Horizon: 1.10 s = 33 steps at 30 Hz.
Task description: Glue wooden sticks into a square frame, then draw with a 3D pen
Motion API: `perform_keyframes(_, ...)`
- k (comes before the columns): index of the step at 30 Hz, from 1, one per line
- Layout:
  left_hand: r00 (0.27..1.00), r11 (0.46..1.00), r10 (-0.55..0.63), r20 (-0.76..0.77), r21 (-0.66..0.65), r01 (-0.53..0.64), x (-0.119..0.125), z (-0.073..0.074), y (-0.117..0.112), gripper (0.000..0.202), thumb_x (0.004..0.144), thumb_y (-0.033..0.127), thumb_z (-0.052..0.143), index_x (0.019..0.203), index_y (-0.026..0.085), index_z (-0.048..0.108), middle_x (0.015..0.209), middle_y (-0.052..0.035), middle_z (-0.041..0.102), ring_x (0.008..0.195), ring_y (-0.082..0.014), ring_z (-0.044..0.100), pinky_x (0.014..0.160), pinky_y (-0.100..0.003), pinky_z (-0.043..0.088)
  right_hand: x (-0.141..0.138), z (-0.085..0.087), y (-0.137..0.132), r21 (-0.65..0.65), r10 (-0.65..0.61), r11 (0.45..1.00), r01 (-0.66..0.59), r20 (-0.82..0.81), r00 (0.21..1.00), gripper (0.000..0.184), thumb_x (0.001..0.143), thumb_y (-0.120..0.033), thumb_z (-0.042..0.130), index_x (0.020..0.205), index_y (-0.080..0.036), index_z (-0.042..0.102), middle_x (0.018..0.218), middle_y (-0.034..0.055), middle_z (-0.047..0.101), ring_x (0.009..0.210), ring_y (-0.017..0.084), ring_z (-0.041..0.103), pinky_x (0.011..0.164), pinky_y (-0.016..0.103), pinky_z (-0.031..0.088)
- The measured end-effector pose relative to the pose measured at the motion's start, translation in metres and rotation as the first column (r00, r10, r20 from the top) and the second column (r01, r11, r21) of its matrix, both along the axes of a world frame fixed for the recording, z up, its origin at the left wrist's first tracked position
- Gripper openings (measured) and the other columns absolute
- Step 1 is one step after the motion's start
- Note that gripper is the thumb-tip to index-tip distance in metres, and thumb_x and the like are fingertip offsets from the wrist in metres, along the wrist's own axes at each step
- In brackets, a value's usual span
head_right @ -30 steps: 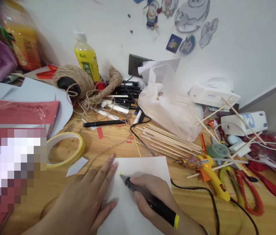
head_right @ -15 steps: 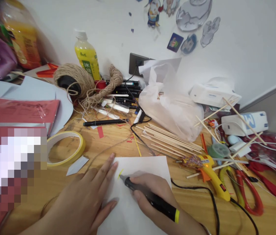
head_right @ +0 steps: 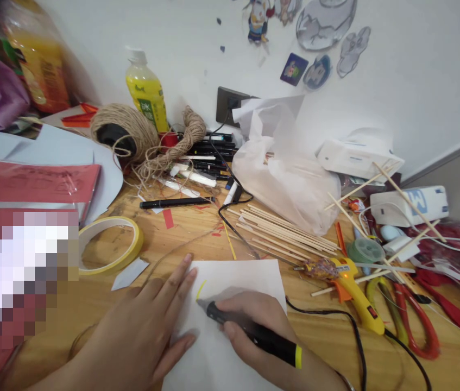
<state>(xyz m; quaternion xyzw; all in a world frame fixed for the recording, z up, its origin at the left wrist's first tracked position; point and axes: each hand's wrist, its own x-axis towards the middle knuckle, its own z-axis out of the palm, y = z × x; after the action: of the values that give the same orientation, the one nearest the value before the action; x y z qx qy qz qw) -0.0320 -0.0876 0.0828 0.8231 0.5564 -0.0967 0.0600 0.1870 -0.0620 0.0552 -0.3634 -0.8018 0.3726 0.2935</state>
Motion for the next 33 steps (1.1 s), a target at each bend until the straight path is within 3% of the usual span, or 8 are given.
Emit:
perform_keyframes(8, 1.000, 1.000, 0.000, -0.003, 0.012, 0.000, 0.000, -0.002, -0.001, 0.066, 0.088, 0.050, 0.035, 0.141, 0.011, 0.030, 0.149, -0.0195, 0.024, 0.097, -0.0334, 0.059, 0.069, -0.046, 0.052, 0.002, -0.002, 0.001, -0.044, -0.007, 0.999, 0.008, 0.009, 1.000, 0.022, 0.089, -0.032, 0.054, 0.109, -0.026, 0.062, 0.083, 0.0026, 0.071, 0.077, 0.016, 0.067, 0.079, 0.028, 0.052)
perform_keyframes(13, 1.000, 1.000, 0.003, 0.002, -0.001, -0.003, 0.000, 0.000, -0.001, 0.067, 0.087, 0.050, 0.036, 0.141, 0.010, 0.030, 0.149, -0.0201, 0.024, 0.097, -0.0338, 0.059, 0.069, -0.047, 0.051, 0.002, -0.002, 0.002, -0.054, 0.066, 0.996, -0.068, -0.032, 0.997, 0.020, 0.091, -0.031, 0.052, 0.106, -0.025, 0.063, 0.081, 0.0018, 0.071, 0.075, 0.015, 0.067, 0.076, 0.026, 0.053)
perform_keyframes(18, 1.000, 1.000, 0.006, -0.009, 0.000, -0.006, 0.001, 0.001, -0.001, 0.066, 0.087, 0.050, 0.038, 0.141, 0.012, 0.031, 0.149, -0.0193, 0.025, 0.097, -0.0330, 0.059, 0.069, -0.045, 0.051, 0.001, 0.000, 0.002, -0.057, -0.007, 0.998, 0.007, -0.009, 1.000, 0.021, 0.090, -0.032, 0.054, 0.108, -0.025, 0.062, 0.081, 0.0017, 0.071, 0.076, 0.015, 0.067, 0.078, 0.026, 0.052)
perform_keyframes(23, 1.000, 1.000, 0.002, -0.006, -0.002, -0.002, 0.001, 0.001, -0.001, 0.067, 0.087, 0.049, 0.038, 0.141, 0.010, 0.032, 0.149, -0.0203, 0.025, 0.098, -0.0335, 0.059, 0.070, -0.045, 0.051, 0.000, 0.004, 0.003, -0.087, 0.077, 0.993, -0.082, -0.063, 0.995, 0.020, 0.091, -0.033, 0.051, 0.103, -0.023, 0.064, 0.078, 0.0028, 0.071, 0.074, 0.017, 0.067, 0.075, 0.028, 0.052)
perform_keyframes(29, 1.000, 1.000, -0.002, 0.003, -0.001, 0.002, 0.000, 0.000, -0.001, 0.071, 0.085, 0.055, 0.040, 0.141, 0.011, 0.033, 0.149, -0.0203, 0.026, 0.099, -0.0340, 0.058, 0.069, -0.046, 0.051, 0.001, 0.007, 0.002, -0.104, 0.049, 0.993, -0.052, -0.026, 0.998, 0.021, 0.091, -0.031, 0.051, 0.106, -0.024, 0.063, 0.083, 0.0033, 0.071, 0.077, 0.017, 0.066, 0.078, 0.029, 0.050)
perform_keyframes(33, 1.000, 1.000, -0.003, 0.002, 0.007, 0.003, 0.000, 0.000, -0.001, 0.073, 0.085, 0.057, 0.040, 0.141, 0.011, 0.033, 0.149, -0.0201, 0.025, 0.098, -0.0338, 0.058, 0.070, -0.045, 0.051, -0.002, 0.010, 0.003, -0.117, 0.079, 0.989, -0.089, -0.080, 0.994, 0.021, 0.091, -0.035, 0.050, 0.100, -0.023, 0.065, 0.075, 0.0022, 0.070, 0.071, 0.016, 0.066, 0.071, 0.027, 0.051)
